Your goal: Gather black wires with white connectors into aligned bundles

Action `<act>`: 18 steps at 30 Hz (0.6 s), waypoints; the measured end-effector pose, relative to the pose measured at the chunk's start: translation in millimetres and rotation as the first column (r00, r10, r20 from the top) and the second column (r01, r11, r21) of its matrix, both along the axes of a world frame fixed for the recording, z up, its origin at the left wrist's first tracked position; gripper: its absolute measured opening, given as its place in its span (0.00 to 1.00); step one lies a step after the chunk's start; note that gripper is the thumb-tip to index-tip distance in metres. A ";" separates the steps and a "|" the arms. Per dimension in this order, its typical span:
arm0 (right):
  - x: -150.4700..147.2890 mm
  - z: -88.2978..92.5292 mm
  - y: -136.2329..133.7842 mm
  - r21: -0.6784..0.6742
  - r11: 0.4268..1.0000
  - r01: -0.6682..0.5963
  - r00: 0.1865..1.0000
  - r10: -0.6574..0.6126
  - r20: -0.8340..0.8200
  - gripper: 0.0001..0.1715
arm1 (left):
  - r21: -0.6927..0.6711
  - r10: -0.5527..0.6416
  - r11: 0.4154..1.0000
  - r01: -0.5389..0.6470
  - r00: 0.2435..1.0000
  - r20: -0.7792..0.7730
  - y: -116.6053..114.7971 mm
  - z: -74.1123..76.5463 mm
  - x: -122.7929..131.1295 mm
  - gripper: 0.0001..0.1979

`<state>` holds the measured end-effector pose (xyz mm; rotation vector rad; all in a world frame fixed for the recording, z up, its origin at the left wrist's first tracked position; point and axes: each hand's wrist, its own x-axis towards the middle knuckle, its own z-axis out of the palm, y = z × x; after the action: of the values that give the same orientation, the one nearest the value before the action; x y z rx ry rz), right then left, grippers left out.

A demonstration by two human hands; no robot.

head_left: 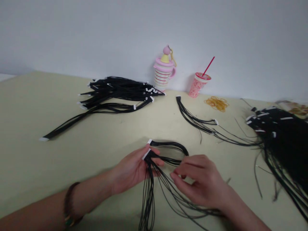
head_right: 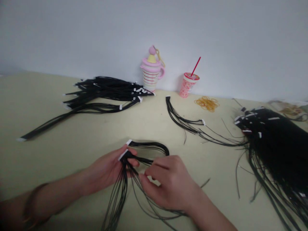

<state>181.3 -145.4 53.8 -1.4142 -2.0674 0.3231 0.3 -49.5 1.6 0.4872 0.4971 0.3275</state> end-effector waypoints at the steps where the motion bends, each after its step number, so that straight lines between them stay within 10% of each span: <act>1: -5.7 -3.9 -0.6 -0.017 1.000 -0.008 0.996 0.010 0.091 0.11 | 0.000 0.009 1.000 -0.009 1.000 0.010 -0.4 -0.5 0.3 0.16; 18: -29.2 -31.4 3.5 -0.012 0.999 0.047 0.999 -0.047 -0.005 0.07 | 0.155 0.105 0.982 -0.107 0.994 0.020 -8.3 -0.8 2.2 0.13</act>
<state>152.1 -142.0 22.4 -1.4649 -2.0280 0.3206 2.6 -57.7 0.8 0.6115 0.4896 0.4740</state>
